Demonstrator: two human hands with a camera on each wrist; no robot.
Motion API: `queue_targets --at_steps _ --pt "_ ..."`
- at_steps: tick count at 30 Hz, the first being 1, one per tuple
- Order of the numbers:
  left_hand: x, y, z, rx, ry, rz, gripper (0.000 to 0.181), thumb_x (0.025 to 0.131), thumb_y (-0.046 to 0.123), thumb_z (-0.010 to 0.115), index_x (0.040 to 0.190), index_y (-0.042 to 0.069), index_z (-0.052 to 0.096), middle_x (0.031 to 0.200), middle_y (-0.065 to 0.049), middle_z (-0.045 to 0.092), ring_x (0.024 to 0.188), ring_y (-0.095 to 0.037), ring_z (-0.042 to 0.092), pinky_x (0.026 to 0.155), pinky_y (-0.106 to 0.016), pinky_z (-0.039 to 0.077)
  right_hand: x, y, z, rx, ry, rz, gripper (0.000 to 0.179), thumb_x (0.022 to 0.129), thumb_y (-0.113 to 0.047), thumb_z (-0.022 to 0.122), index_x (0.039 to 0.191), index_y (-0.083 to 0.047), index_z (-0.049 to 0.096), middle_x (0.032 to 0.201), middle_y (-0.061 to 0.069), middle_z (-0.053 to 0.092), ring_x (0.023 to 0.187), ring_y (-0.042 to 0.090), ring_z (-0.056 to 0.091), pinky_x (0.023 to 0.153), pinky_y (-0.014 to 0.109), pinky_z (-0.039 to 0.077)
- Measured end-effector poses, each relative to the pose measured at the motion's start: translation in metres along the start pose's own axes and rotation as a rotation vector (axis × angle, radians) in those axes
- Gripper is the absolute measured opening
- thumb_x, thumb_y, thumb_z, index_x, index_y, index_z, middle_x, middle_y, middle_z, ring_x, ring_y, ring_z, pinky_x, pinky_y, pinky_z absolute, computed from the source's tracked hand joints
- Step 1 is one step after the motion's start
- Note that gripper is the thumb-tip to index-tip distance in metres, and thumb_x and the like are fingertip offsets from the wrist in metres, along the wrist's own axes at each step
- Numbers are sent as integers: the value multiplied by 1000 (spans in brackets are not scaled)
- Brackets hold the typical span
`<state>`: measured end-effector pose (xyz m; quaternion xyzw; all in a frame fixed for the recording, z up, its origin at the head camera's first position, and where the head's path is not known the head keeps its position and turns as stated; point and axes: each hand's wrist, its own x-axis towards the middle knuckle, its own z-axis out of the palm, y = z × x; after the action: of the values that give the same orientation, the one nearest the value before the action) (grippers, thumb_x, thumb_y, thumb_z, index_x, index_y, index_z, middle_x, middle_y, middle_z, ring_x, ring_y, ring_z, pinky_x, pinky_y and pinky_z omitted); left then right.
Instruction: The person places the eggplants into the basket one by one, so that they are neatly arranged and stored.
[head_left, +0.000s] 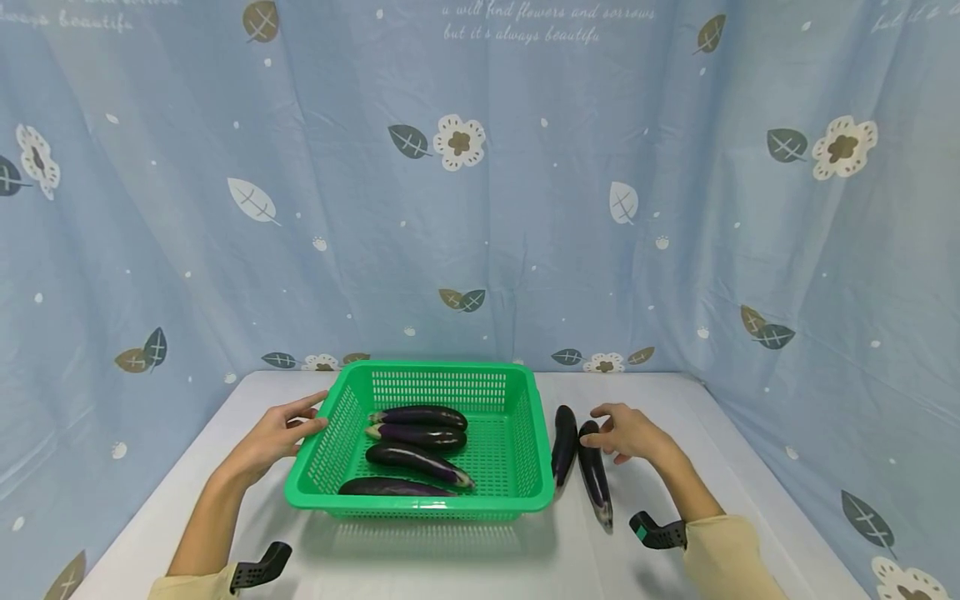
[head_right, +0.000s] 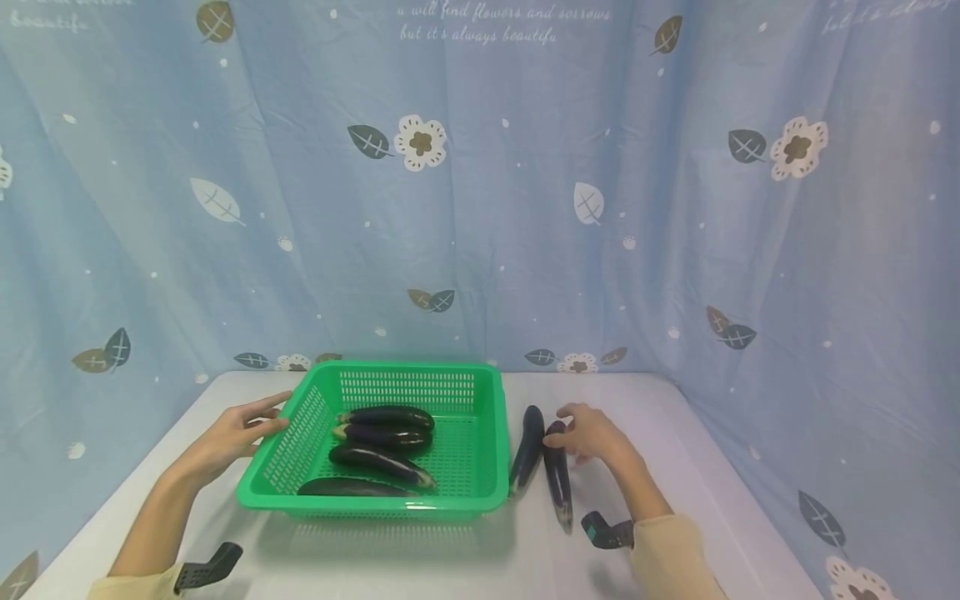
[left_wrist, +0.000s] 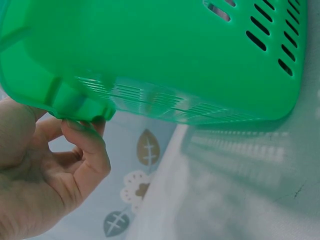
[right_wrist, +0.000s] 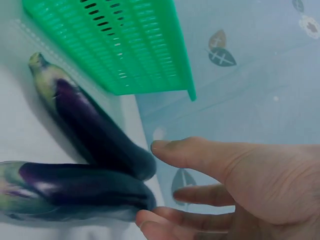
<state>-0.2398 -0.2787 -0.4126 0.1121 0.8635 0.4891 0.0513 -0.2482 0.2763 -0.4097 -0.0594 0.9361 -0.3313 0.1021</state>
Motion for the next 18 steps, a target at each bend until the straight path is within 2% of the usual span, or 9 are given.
queue_targets --at_steps 4,7,15,18 --pt "0 -1 0 -3 6 -4 69 99 34 60 156 8 29 130 -23 47 96 -3 56 80 -41 52 0 5 5 5 16 40 75 85 -29 77 141 8 44 89 11 64 68 20 64 57 32 57" --pt "1 -1 1 -9 1 -5 70 99 34 60 156 9 28 129 -23 47 94 -4 56 79 -38 50 0 9 7 7 22 69 80 84 -30 77 143 10 40 92 10 65 69 18 64 57 32 57" --pt "0 0 0 -1 -6 9 69 99 33 59 156 9 27 132 -25 46 99 -2 56 83 -46 53 1 17 16 2 29 120 89 83 -32 78 144 14 33 94 13 64 66 19 63 55 32 56" --pt "0 -2 1 -5 5 -6 69 98 34 60 156 10 29 132 -24 46 98 -1 57 83 -44 53 2 18 20 -1 23 133 90 83 -32 79 144 15 33 97 14 63 67 19 63 55 32 56"
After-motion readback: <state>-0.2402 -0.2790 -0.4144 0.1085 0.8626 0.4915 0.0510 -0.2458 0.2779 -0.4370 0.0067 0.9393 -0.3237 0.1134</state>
